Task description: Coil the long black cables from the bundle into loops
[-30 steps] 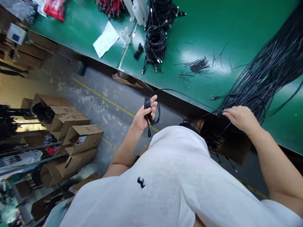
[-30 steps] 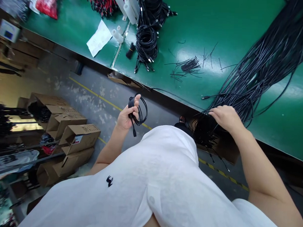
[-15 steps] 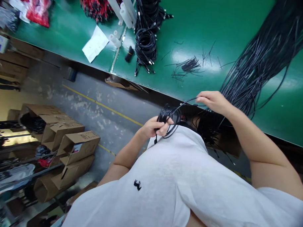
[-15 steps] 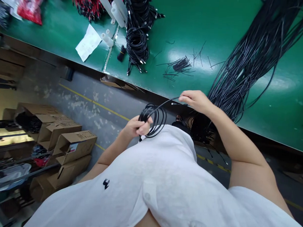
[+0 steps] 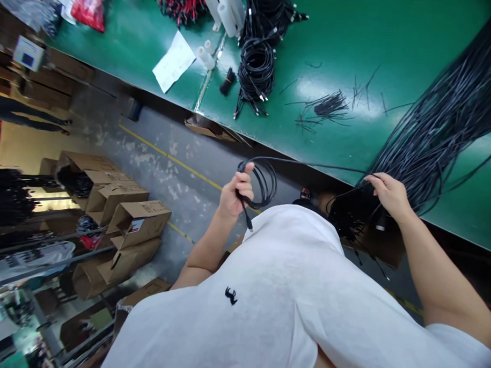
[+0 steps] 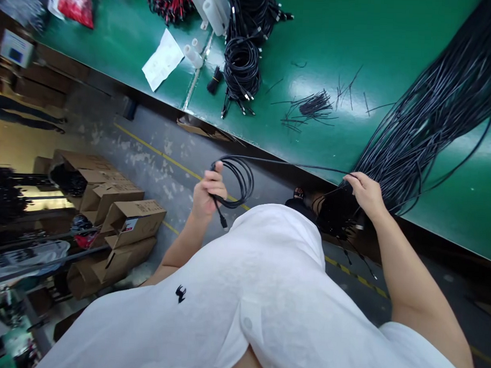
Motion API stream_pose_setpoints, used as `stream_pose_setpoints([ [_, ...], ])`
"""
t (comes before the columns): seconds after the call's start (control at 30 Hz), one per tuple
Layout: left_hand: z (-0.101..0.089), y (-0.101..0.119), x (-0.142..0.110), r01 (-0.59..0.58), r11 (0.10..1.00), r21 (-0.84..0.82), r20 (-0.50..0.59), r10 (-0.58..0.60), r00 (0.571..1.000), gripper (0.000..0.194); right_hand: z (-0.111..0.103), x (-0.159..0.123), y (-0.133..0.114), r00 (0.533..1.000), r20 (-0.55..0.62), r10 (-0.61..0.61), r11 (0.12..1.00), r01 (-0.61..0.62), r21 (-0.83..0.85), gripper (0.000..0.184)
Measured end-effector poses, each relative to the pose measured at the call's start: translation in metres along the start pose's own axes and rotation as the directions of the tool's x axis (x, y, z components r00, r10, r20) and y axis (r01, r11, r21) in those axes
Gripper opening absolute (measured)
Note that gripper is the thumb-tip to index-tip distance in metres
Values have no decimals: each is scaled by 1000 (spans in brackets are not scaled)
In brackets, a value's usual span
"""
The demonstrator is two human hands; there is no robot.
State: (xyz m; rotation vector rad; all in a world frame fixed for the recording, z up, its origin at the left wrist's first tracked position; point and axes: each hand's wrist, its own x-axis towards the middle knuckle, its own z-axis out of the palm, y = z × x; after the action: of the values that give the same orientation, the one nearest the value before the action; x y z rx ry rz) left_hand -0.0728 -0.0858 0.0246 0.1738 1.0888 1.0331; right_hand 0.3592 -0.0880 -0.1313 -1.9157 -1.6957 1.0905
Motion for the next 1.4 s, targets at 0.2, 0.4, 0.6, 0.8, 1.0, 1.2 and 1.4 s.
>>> stream_pose_setpoints([
  [0.2, -9, 26, 2, -234, 969, 80, 101, 226, 969, 47, 19, -7, -47, 927, 321, -193, 859, 317, -401, 30],
  [0.4, 0, -26, 17, 1, 874, 486, 247, -139, 959, 47, 29, -40, -181, 572, 656, -492, 583, 776, -240, 37],
  [0.6, 10, -41, 7, 173, 832, 527, 443, -443, 780, 44, 14, 4, -217, 660, 482, -577, 579, 746, -329, 39],
  [0.8, 17, -34, -2, 235, 924, 301, 475, -359, 804, 40, 27, -11, -188, 705, 41, -708, 686, 701, -195, 31],
  [1.0, 22, -38, -8, 330, 906, 264, 514, -422, 746, 35, 86, -30, -178, 934, 59, -352, 782, 258, 568, 66],
  [1.2, 15, -41, -6, 167, 902, 398, 462, -354, 813, 44, 101, -26, -197, 866, 444, -230, 340, -356, 871, 46],
  [1.4, -3, -23, 0, -174, 687, 706, 440, -232, 868, 40, 83, -41, -190, 839, 499, -217, 337, -416, 845, 48],
])
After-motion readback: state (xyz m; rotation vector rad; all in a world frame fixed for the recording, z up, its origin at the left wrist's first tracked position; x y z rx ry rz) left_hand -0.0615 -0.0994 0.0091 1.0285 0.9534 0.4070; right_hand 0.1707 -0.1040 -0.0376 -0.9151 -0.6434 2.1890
